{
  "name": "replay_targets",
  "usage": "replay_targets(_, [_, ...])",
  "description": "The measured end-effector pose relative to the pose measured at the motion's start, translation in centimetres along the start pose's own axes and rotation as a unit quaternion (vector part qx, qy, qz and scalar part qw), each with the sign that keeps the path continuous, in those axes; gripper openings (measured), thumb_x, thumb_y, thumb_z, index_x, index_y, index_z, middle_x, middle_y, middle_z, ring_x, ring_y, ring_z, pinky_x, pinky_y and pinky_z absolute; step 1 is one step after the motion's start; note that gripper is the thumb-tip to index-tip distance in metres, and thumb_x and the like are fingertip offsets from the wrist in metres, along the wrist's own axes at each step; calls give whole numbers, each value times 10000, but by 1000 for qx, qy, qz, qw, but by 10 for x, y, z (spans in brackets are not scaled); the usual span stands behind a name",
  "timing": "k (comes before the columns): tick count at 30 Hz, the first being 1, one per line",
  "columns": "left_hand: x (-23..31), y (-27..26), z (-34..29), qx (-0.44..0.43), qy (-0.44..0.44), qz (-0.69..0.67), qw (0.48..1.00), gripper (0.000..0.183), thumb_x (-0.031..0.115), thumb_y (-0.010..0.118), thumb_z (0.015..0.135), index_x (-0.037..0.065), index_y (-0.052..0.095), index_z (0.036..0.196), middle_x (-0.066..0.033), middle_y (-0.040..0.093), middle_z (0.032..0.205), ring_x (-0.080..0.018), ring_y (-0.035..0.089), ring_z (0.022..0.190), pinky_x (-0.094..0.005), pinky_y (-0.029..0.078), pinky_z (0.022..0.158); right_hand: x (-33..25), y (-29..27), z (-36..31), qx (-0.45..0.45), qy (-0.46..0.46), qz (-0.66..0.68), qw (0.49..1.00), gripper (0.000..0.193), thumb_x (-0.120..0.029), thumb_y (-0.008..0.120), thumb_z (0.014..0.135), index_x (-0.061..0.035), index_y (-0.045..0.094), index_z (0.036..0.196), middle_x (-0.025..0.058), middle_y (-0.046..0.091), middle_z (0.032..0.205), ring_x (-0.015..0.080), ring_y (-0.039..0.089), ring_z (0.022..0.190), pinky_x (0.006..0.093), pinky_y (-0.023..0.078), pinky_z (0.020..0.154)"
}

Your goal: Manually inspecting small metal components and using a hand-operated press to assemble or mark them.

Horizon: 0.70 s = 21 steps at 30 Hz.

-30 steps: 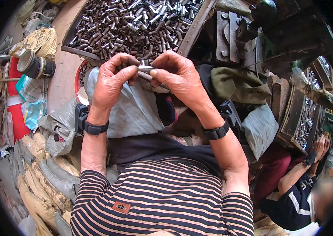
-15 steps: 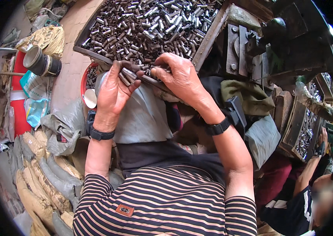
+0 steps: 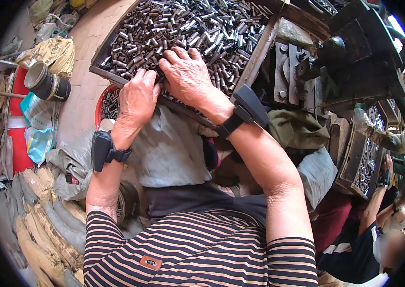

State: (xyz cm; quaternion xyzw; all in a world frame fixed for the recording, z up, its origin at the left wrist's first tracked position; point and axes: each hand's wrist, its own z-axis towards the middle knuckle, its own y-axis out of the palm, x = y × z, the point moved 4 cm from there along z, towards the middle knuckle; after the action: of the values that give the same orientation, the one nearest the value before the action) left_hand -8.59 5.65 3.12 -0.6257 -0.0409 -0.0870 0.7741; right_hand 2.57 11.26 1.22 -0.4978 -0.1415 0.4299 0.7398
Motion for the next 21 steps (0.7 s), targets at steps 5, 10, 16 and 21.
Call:
replay_targets(5, [1,2,4,-1,0,29,1000,111,135,584,840,46,530,880,-143,569,882,-335,629,807,-436,511,682,3,1,-7,-21,20,-3,1000,444,-253,647,765,-93,539,1165,82,545,1186,263,454,1189,487,302,1005])
replay_targets(10, [-2,2,3,1,0,-5,1000,167,159,610,834,28,530,898,-169,570,910,-386,606,801,-467,495,672,5,-9,-27,-70,20,-25,997,396,-270,668,759,-107,550,1100,48,561,1082,247,484,1121,481,331,957])
replay_targets(16, [-21,5,-4,-16,-110,-359,926,147,130,626,824,15,588,907,-114,629,794,-199,636,685,-348,483,580,21,-23,-54,-99,46,-33,993,363,-202,639,785,-123,567,1131,84,548,1156,260,502,1103,481,301,1007])
replay_targets(21, [-23,20,-11,-38,-201,-637,743,118,128,601,891,76,578,994,0,623,837,-88,614,718,-193,458,563,26,-34,-68,-104,50,-31,993,376,-221,652,783,-112,569,1134,86,542,1202,254,490,1146,488,272,1041])
